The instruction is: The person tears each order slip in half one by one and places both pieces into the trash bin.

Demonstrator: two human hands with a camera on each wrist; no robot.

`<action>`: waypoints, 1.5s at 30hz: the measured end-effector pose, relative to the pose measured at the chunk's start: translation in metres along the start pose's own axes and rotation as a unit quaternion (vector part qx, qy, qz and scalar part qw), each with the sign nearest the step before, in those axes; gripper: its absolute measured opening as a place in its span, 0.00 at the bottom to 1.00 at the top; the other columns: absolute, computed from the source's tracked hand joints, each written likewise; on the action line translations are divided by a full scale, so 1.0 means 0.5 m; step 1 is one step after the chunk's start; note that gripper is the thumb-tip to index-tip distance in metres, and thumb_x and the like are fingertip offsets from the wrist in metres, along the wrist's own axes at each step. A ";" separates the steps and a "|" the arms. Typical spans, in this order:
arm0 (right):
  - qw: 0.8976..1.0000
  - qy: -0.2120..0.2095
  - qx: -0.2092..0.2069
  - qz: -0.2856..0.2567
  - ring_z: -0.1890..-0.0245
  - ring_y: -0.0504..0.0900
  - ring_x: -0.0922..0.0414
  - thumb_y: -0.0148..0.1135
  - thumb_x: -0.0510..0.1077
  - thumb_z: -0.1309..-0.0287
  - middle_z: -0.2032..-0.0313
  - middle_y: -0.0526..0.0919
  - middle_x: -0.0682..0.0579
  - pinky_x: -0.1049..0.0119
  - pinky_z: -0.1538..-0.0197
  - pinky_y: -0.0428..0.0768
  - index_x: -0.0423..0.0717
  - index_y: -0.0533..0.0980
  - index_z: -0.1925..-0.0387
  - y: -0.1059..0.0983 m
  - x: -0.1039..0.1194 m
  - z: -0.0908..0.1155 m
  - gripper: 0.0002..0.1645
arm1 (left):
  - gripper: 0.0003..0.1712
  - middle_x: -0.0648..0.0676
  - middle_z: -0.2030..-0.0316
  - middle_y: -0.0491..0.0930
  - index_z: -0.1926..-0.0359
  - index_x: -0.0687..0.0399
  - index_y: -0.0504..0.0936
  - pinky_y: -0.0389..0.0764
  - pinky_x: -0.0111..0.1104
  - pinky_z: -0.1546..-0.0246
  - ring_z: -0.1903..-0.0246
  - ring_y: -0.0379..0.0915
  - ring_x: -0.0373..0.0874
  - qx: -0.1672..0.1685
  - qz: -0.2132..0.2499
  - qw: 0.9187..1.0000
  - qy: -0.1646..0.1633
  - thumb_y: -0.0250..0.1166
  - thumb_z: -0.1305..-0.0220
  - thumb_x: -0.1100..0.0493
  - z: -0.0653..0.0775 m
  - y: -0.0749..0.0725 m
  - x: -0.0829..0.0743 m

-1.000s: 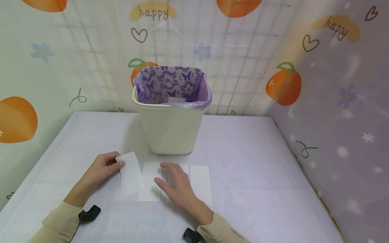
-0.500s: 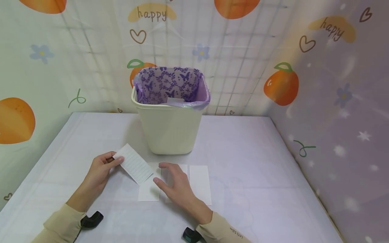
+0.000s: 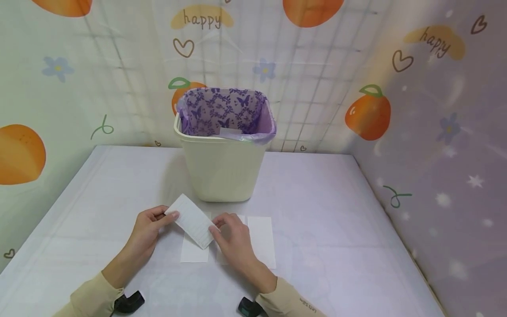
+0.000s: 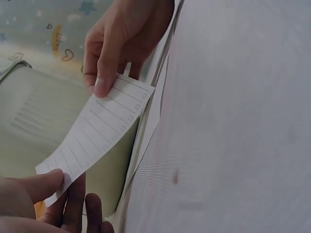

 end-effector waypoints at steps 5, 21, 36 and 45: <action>0.999 0.019 -0.044 -0.008 0.60 0.85 0.61 0.72 0.41 0.34 0.63 0.86 0.58 0.57 0.53 0.82 0.48 0.83 0.62 -0.018 -0.007 -0.002 0.03 | 0.12 0.48 0.70 0.86 0.59 0.68 0.86 0.78 0.31 0.61 0.66 0.78 0.40 0.035 -0.035 0.999 0.020 0.77 0.38 0.63 0.003 0.019 -0.004; 0.997 0.058 -0.014 -0.046 0.55 0.87 0.61 0.72 0.41 0.33 0.61 0.90 0.61 0.62 0.46 0.83 0.54 0.85 0.60 -0.021 -0.010 -0.004 0.04 | 0.08 0.51 0.61 0.89 0.60 0.49 0.91 0.76 0.28 0.54 0.58 0.79 0.42 0.110 -0.169 0.970 0.139 0.79 0.39 0.55 0.005 0.043 -0.025; 0.998 -0.002 0.038 -0.058 0.62 0.86 0.64 0.74 0.39 0.37 0.65 0.89 0.60 0.67 0.56 0.83 0.50 0.86 0.62 0.006 0.018 0.006 0.04 | 0.03 0.49 0.65 0.88 0.63 0.45 0.90 0.75 0.31 0.56 0.61 0.79 0.41 0.171 -0.187 0.949 0.189 0.77 0.37 0.57 0.043 0.084 -0.026; 0.997 -0.017 0.047 -0.064 0.62 0.87 0.64 0.73 0.40 0.35 0.65 0.89 0.61 0.65 0.56 0.84 0.52 0.86 0.63 0.003 0.022 0.017 0.03 | 0.04 0.48 0.63 0.87 0.62 0.43 0.89 0.81 0.34 0.46 0.55 0.83 0.43 0.190 -0.172 0.942 0.218 0.76 0.35 0.57 0.058 0.104 -0.020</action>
Point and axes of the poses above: each hand's wrist, its own z-axis away from the middle knuckle, its own y-axis out of the palm, x = y × z, the point moved 8 cm from there along -z, towards the middle knuckle
